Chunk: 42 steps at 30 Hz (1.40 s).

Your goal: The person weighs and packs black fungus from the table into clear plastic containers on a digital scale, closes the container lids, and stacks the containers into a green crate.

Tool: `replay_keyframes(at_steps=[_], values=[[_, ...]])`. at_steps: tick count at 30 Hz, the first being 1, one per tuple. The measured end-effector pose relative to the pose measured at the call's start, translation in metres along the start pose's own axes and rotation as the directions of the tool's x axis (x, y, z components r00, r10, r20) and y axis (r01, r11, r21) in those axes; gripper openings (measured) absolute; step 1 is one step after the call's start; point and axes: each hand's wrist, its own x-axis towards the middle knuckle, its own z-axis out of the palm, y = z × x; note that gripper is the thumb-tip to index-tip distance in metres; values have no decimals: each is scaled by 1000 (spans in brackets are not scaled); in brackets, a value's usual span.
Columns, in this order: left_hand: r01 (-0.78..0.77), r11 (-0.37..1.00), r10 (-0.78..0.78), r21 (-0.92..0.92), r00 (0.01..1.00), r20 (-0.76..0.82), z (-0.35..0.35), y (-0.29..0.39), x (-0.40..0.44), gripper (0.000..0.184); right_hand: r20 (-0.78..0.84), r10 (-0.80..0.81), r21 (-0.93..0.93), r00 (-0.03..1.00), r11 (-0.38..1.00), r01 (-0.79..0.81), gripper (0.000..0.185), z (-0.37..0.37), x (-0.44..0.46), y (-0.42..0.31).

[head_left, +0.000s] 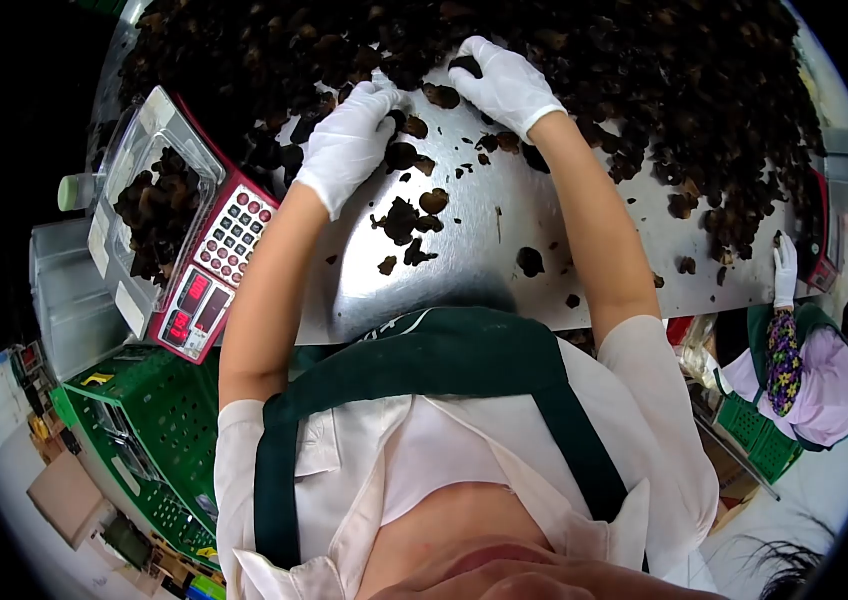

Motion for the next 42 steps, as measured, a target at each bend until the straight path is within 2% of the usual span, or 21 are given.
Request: replay_keyframes(at_steps=[2,4,6,8,12,14,16,18,20,22,24,25,26,27,28,29,30,34,36,40,42], values=[[-80,988,84,135,996,-25,9,-12,6,18,104,-81,143,991,988,66,42,-9,-11,-13],[-32,991,40,133,997,-61,5,-12,8,15,-109,-297,111,949,945,309,36,31,-10,-2],[132,979,-122,158,990,-69,-5,-13,10,11,106,-195,-97,975,974,205,35,29,-17,-18],[186,980,-182,66,981,-63,-16,-20,5,14,132,-182,-115,974,974,197,36,29,-10,-23],[53,996,-69,-67,963,-262,-31,-32,-6,29,115,-80,5,990,997,80,45,13,-11,-19],[366,737,-428,-568,903,27,-59,-9,-21,31,158,9,250,987,967,-49,43,1,-19,-14],[170,583,-318,-795,948,-30,-65,-14,-34,31,181,7,334,983,940,-69,41,4,-27,-7],[138,240,-387,-961,921,36,-69,-12,-47,29,202,6,417,979,905,-91,39,5,-33,-11],[42,-113,-297,-993,952,74,-67,-25,-60,28,132,-13,355,991,934,-35,37,8,-42,-26],[11,-159,-267,-987,962,54,-72,-23,-70,26,15,-83,340,996,938,72,35,5,-51,-43],[90,70,-410,-994,911,54,-74,-13,-73,23,242,-11,307,970,949,-66,32,-12,-53,-64],[176,365,-439,-914,899,-3,-69,-5,-76,22,237,-26,303,971,952,-49,31,-11,-54,-67],[260,619,-451,-742,890,-65,-62,1,-77,20,236,-33,301,971,953,-40,31,-7,-54,-67],[133,818,-300,-560,929,-217,-46,3,-74,19,185,-55,321,981,947,-7,30,-2,-53,-65],[309,889,-369,-339,921,-127,-37,6,-75,15,133,-75,340,988,940,25,29,3,-54,-64],[182,980,-194,-77,957,-214,-22,-3,-77,15,133,-79,337,988,941,30,29,5,-56,-62],[51,978,0,201,969,-248,-3,-15,-80,16,113,-83,385,990,922,33,27,6,-58,-60],[-74,989,106,128,959,-262,7,-2,-91,14,83,-158,604,984,794,77,21,7,-68,-55],[96,995,-95,3,987,-131,-14,11,-108,14,123,-178,718,976,695,36,17,3,-71,-68],[-41,934,-130,-355,888,-442,-74,9,-152,17,145,-298,779,944,622,76,14,-17,-60,-128],[-73,977,-98,-201,684,-723,-124,5,-163,16,85,-453,786,887,578,220,21,-21,-47,-170]])
